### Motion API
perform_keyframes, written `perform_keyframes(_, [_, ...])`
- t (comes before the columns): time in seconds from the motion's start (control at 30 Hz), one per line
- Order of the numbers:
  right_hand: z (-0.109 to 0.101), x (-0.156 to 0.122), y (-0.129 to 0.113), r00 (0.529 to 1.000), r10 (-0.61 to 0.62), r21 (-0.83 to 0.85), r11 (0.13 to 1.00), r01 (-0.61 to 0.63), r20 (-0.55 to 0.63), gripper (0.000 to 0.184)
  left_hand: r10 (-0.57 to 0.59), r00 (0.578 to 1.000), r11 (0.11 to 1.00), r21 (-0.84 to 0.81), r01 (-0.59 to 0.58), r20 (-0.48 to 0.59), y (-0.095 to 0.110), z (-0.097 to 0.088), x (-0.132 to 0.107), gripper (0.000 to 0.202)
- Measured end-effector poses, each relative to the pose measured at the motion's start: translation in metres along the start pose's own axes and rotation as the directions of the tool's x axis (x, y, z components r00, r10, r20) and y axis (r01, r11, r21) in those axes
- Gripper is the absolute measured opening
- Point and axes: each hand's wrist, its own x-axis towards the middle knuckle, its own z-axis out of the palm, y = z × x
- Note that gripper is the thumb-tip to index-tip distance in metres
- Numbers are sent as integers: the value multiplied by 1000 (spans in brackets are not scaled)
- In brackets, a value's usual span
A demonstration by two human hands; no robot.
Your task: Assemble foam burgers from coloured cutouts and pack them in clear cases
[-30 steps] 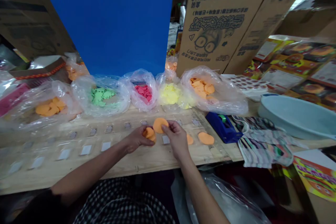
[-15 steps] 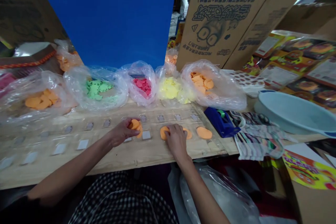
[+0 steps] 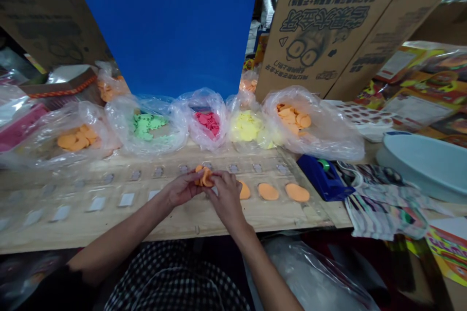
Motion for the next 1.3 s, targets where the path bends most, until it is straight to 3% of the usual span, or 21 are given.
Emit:
perform_keyframes(0.1, [-1, 3, 4, 996, 86, 249, 965, -84, 4, 17, -54, 999, 999, 4, 54, 7, 2, -2, -4, 17])
perform_keyframes(0.23, [-5, 6, 17, 937, 333, 601, 731, -325, 103, 22, -9, 996, 998, 56, 14, -84, 7, -7, -10, 28])
perform_keyframes(0.33, [-4, 8, 20, 923, 349, 638, 677, -366, 160, 22, 14, 993, 996, 84, -4, -119, 9, -10, -10, 37])
perform_keyframes(0.5, [-2, 11, 10, 931, 323, 602, 715, -357, 169, 23, 84, 990, 968, 247, -55, -110, 5, -11, -8, 52])
perform_keyframes(0.57, [-2, 12, 7, 922, 348, 597, 708, -378, 170, 23, 177, 981, 891, 436, -126, -79, 3, -11, -10, 57])
perform_keyframes(0.67, [-3, 14, 3, 899, 403, 632, 655, -414, 171, 23, 373, 928, 609, 751, -255, 13, 3, -10, -13, 60])
perform_keyframes(0.73, [-3, 14, 2, 889, 420, 658, 619, -429, 183, 22, 492, 868, 408, 864, -294, 63, 4, -10, -14, 56])
perform_keyframes(0.8, [-3, 15, 2, 882, 432, 681, 590, -434, 188, 20, 541, 837, 345, 886, -309, 81, 5, -11, -14, 48])
perform_keyframes(0.9, [-2, 15, 6, 868, 464, 705, 555, -442, 179, 20, 475, 879, 510, 801, -314, 42, 6, -12, -13, 38])
perform_keyframes(1.0, [-4, 16, 10, 860, 470, 692, 555, -462, 197, 22, 362, 930, 721, 650, -240, -59, 11, -16, -10, 31])
perform_keyframes(1.07, [-8, 16, 12, 864, 458, 671, 576, -468, 209, 22, 312, 940, 817, 544, -191, -138, 17, -20, -10, 27])
perform_keyframes(1.17, [-12, 17, 17, 887, 393, 621, 640, -453, 243, 23, 270, 934, 900, 406, -159, -234, 29, -30, -13, 25])
perform_keyframes(1.3, [-6, 16, 26, 885, 280, 501, 742, -446, 372, 26, 228, 931, 918, 381, -108, -285, 42, -42, -27, 29])
